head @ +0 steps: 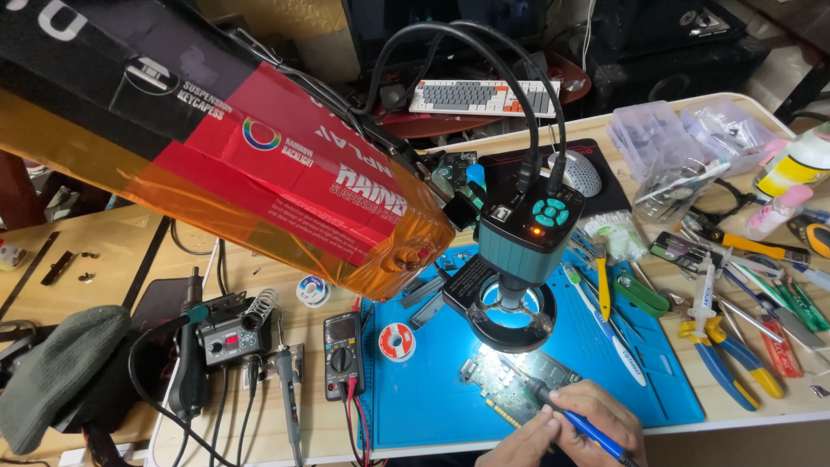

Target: Inspecting and repairing a motherboard using a heat gun, probe, and digital microscope on a repair bench.

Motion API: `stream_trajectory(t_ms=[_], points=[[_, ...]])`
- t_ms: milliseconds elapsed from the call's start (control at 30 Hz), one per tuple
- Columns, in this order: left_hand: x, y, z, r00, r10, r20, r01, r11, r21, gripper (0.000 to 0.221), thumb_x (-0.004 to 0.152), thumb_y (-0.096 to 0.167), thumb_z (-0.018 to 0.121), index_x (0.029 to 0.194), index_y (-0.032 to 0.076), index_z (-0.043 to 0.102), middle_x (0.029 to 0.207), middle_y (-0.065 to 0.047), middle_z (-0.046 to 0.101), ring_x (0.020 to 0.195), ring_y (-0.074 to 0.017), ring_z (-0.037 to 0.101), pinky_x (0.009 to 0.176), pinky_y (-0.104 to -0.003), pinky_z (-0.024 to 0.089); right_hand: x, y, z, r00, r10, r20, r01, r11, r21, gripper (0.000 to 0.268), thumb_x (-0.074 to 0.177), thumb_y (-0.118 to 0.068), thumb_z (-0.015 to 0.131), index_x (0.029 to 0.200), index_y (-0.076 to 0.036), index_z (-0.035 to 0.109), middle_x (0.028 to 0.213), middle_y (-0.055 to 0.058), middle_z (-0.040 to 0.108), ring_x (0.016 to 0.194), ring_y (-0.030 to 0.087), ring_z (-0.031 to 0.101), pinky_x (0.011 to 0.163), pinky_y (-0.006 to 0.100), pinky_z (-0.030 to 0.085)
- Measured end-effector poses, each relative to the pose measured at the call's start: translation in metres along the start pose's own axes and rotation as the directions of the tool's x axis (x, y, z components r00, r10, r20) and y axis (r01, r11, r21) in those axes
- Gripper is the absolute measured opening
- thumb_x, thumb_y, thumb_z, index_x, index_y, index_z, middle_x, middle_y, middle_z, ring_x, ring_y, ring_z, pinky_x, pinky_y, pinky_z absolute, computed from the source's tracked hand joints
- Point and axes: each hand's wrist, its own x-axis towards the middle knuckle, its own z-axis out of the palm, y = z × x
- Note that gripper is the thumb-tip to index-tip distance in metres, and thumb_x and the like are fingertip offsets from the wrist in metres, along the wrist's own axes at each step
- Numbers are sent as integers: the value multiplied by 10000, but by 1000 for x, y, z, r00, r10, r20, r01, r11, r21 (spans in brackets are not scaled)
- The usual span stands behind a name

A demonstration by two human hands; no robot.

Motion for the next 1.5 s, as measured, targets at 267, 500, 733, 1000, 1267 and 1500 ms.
stream_trajectory(t_ms=[267, 500, 733, 1000, 1267, 1500], points=[[1, -3, 3, 1000, 26, -17, -26, 999, 34, 394, 1114, 156, 693, 1485, 26, 681, 1557, -174, 681, 1456, -257, 667, 1238, -353, 513, -7, 6, 1, 1000, 16, -7, -16, 1000, -11, 201, 912, -253, 780, 1074, -135, 801, 966, 34, 852, 865, 191, 852, 737, 284, 708], [1, -5, 4, 1000, 0, 20, 0, 1000, 27, 417, 1113, 173, 699, 1509, 48, 661, 1579, -163, 662, 1476, -249, 646, 1256, -359, 486, -4, 3, 1, 999, 11, -38, -11, 1000, -3, 196, 926, -268, 760, 1044, -118, 802, 954, 36, 849, 841, 189, 845, 738, 283, 703], [3, -5, 14, 995, 34, -94, -28, 998, 55, 379, 1110, 240, 714, 1429, 36, 740, 1513, -180, 725, 1417, -261, 711, 1203, -351, 546, 0, 0, 0, 999, 10, -41, -10, 1000, 3, 181, 923, -228, 766, 1053, -105, 796, 948, 43, 846, 833, 193, 844, 728, 280, 703], [6, -4, 16, 991, 29, -131, -17, 996, 92, 366, 1083, 257, 743, 1395, 69, 779, 1479, -155, 763, 1386, -240, 741, 1183, -338, 557, -3, 5, -3, 1000, 25, 5, -25, 999, -23, 206, 923, -234, 768, 1084, -108, 794, 975, 45, 849, 870, 199, 844, 758, 296, 703], [8, -5, 12, 996, 33, -83, -23, 992, 126, 405, 1096, 297, 734, 1433, 74, 749, 1506, -151, 741, 1409, -247, 720, 1194, -346, 538, -6, 9, -3, 997, 65, 37, -64, 998, -23, 226, 908, -229, 786, 1104, -119, 802, 1004, 33, 860, 909, 197, 853, 797, 297, 710], [6, -17, 11, 999, 41, -28, -38, 996, 82, 495, 1115, 380, 706, 1490, 58, 689, 1554, -188, 687, 1457, -273, 671, 1213, -364, 525, -12, 16, -1, 997, 67, 38, -65, 997, -49, 221, 893, -209, 805, 1098, -126, 803, 1019, 33, 866, 921, 193, 856, 807, 296, 708]])
